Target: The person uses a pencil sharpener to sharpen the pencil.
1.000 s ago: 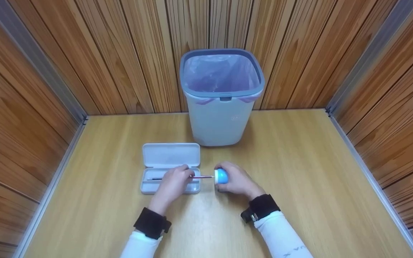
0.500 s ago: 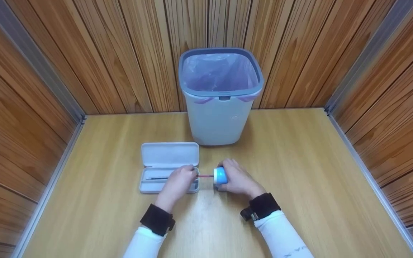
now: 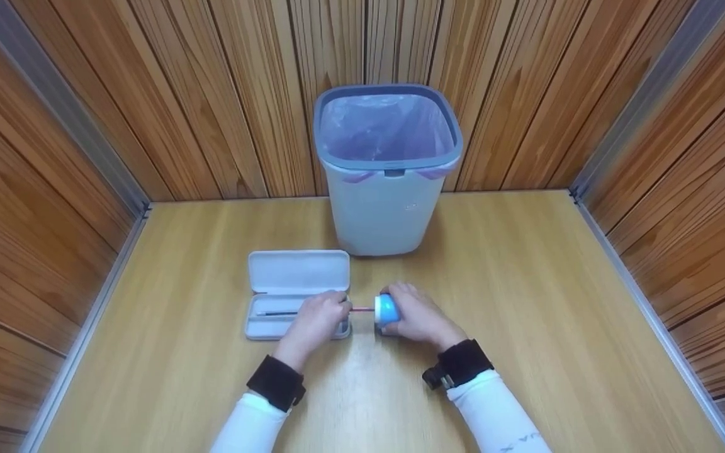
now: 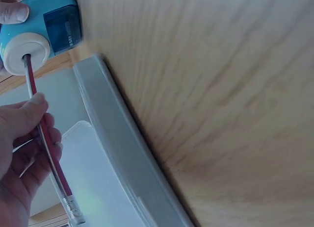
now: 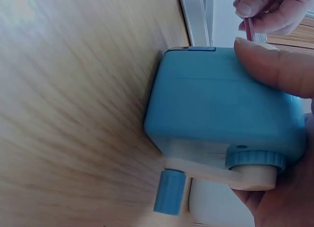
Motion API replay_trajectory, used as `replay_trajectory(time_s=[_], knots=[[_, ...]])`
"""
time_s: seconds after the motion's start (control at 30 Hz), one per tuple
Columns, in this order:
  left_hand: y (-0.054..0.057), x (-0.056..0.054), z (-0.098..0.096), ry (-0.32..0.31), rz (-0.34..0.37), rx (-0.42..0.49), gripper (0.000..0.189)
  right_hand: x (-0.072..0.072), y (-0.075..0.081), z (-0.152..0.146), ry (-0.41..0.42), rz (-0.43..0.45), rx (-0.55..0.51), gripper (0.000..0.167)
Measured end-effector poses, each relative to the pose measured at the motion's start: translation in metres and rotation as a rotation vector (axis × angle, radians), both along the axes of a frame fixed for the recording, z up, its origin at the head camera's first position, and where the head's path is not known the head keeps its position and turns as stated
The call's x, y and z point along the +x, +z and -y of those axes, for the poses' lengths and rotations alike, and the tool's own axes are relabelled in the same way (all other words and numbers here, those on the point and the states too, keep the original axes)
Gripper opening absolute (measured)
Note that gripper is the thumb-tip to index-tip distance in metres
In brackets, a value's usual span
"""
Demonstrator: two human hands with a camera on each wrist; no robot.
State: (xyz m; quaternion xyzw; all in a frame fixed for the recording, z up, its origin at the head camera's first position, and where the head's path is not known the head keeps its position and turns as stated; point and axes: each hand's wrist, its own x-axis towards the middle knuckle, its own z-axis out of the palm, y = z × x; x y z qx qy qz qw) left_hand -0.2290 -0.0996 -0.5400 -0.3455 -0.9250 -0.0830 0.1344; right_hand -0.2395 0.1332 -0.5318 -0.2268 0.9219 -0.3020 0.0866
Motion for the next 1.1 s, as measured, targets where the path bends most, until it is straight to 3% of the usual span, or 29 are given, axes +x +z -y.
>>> replay_trajectory(time_s=[0.13,0.2,0.63,0.93,1.1], knots=[[-0.0028,-0.0021,-0.0012,-0.018,-0.104,-0.003,0.014,-0.0007,0.0011,-0.0001,-0.005,-0.005,0.02,0.06],[-0.0044,-0.0028,-0.0018,-0.025,-0.123,-0.003,0.013,-0.001,0.0012,-0.0008,-0.01,0.008,0.026,0.061],[-0.0064,-0.0054,-0.0051,-0.042,-0.068,-0.006,0.014,-0.002,0.0023,-0.0034,-0.019,0.048,0.033,0.062],[-0.0074,-0.0065,-0.0078,-0.065,-0.089,0.01,0.013,-0.0028,0.0014,-0.0033,-0.024,0.047,0.023,0.061],[-0.01,-0.0077,-0.0091,-0.092,-0.134,0.018,0.011,-0.0029,0.0012,-0.0039,0.007,-0.02,0.015,0.06]])
